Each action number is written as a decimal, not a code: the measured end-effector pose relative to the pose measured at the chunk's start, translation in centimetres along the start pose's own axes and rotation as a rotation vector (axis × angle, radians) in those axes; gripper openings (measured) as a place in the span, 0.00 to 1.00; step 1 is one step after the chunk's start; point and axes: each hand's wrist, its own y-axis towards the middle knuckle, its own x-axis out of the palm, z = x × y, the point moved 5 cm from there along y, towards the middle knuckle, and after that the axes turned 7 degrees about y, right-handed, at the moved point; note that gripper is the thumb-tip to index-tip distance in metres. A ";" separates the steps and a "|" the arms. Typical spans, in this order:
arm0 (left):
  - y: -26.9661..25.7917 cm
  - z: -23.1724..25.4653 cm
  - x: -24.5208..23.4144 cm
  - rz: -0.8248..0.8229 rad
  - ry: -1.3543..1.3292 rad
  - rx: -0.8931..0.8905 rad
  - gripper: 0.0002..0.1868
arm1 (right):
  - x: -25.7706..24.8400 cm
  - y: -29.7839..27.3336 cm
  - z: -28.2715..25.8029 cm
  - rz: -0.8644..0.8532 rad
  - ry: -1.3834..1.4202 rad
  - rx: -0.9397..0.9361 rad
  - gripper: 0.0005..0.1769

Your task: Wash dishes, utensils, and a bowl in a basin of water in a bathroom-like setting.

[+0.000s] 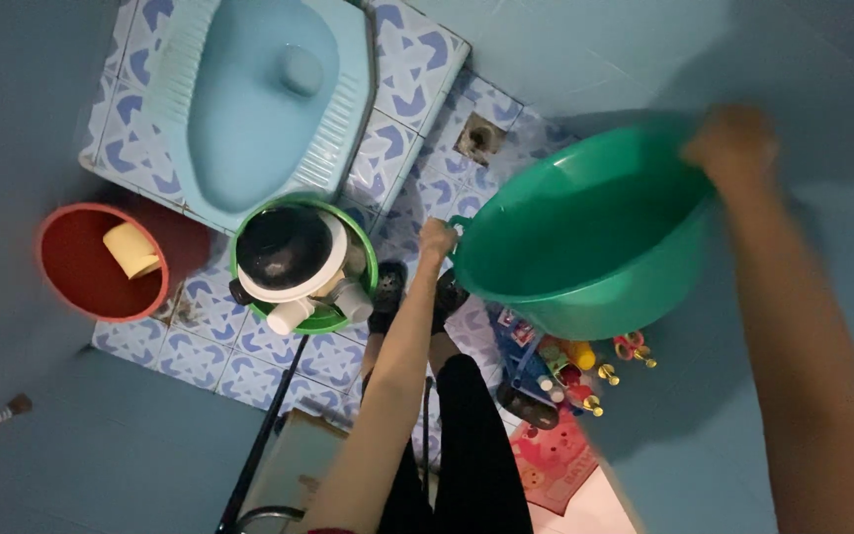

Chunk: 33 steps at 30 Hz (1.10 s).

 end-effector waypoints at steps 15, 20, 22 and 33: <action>-3.7 1.2 5.5 -0.283 -0.559 -0.200 0.18 | -6.7 3.0 -13.7 0.204 -0.502 -0.073 0.24; -4.1 2.0 5.9 -0.225 -0.716 -0.230 0.13 | -8.8 1.9 -16.4 0.346 -0.601 -0.081 0.15; -3.5 1.9 5.8 -0.217 -0.737 -0.216 0.09 | -8.9 2.0 -15.7 0.268 -0.538 -0.075 0.16; -1.5 0.7 -7.3 0.231 -0.781 0.132 0.09 | -2.2 -10.9 1.7 0.330 -0.109 -0.143 0.17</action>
